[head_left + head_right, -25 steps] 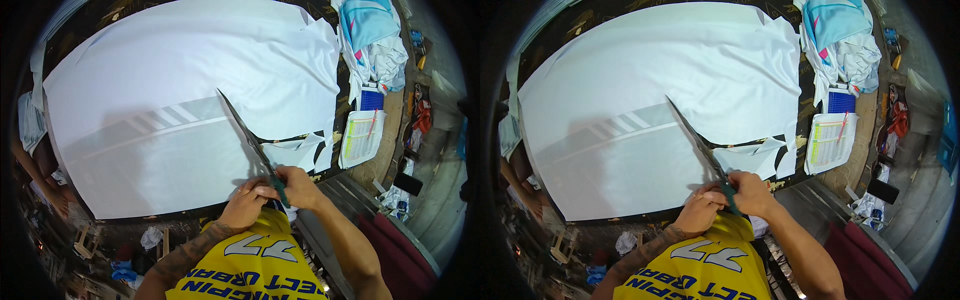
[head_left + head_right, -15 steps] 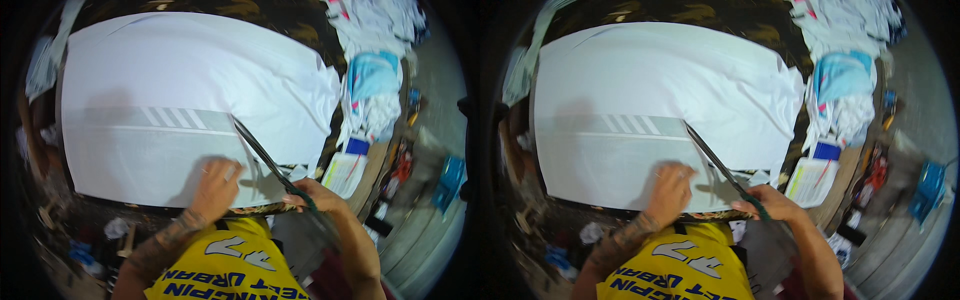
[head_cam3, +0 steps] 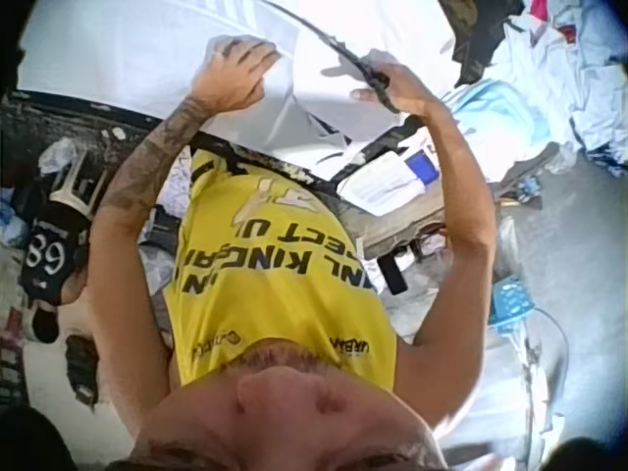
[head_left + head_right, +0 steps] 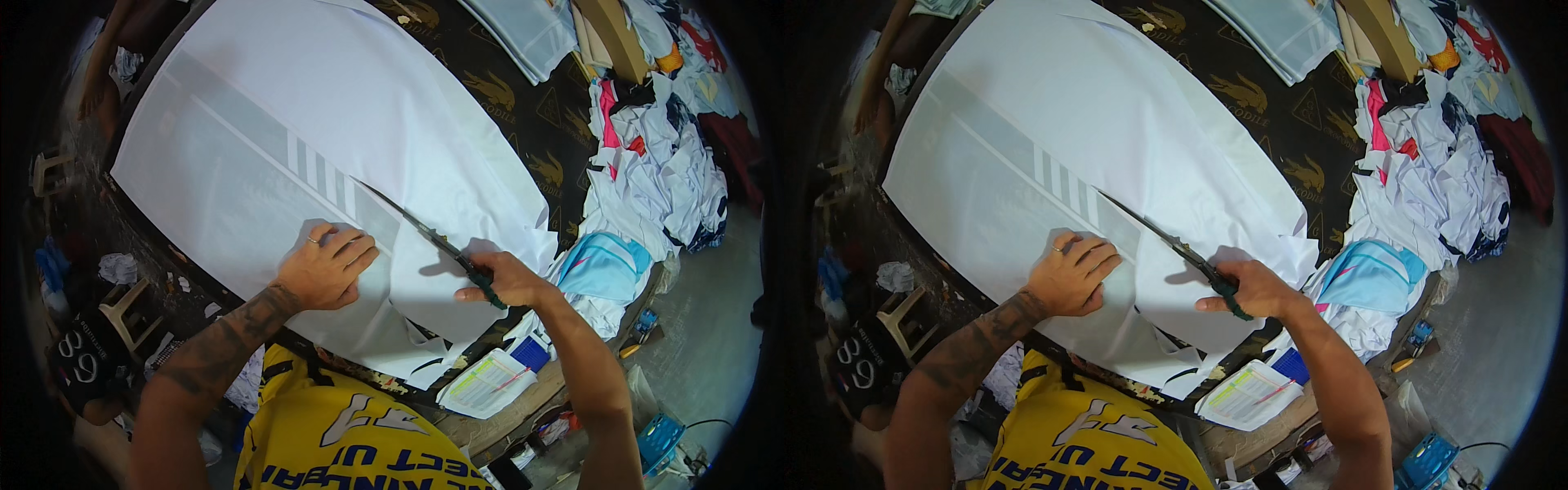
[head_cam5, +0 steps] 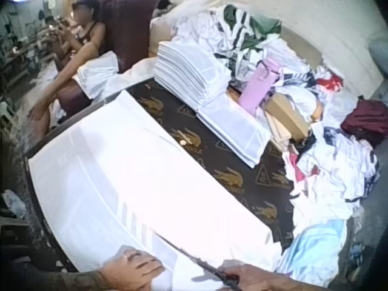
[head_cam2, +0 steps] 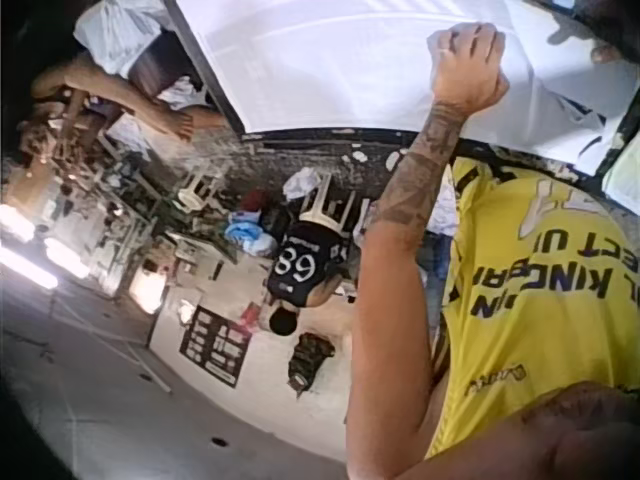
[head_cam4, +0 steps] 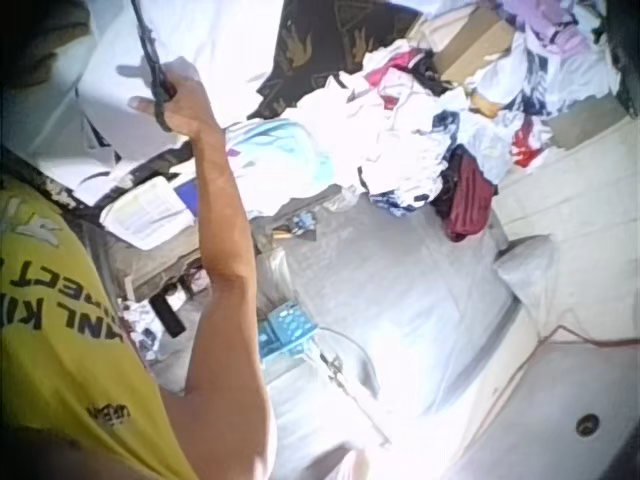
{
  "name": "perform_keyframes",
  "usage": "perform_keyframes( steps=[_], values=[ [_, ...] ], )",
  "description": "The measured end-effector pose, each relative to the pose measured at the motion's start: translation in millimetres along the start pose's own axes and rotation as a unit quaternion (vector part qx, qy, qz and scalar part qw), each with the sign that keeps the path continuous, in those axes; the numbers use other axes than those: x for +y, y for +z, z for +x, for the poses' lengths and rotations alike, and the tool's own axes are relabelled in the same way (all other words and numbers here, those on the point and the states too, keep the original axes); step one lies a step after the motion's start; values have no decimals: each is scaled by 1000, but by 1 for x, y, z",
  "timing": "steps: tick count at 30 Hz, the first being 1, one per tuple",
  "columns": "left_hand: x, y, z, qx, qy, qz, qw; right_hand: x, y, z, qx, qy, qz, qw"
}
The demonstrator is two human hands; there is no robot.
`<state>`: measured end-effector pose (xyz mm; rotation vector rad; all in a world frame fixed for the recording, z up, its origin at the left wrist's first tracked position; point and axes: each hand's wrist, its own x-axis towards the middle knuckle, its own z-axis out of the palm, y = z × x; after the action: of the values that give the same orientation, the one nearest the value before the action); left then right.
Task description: The person cuts a large white sheet of fabric using shears on a cluttered table. They repeatedly align the fabric, cut along straight lines, and trim edges, then fold the cut pieces and place them aside.
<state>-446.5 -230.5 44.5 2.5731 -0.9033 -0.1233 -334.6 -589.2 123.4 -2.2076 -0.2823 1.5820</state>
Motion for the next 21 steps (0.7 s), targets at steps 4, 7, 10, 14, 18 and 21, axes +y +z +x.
perform_keyframes(
  steps=[4, 7, 10, 14, 18, 21],
  values=[
    [-1, -3, 3, -2, 2, -4, 1000, -10, -1, 2, -19, 69, -3, 997],
    [-1, -3, 3, 8, 6, -2, 1000, -25, -4, 9, -14, 56, -5, 998],
    [-1, -3, 2, 14, 7, -16, 1000, -46, -7, 17, 11, 23, 8, 1000],
    [-4, 0, 1, 20, 10, -38, 999, -71, -10, 30, -5, 63, -4, 998],
    [-6, 2, -1, 23, 21, -63, 998, -94, -15, 45, 26, 43, -3, 999],
    [-6, 4, -3, 21, 19, -79, 996, -110, -18, 48, -6, 60, -17, 998]
  ],
)
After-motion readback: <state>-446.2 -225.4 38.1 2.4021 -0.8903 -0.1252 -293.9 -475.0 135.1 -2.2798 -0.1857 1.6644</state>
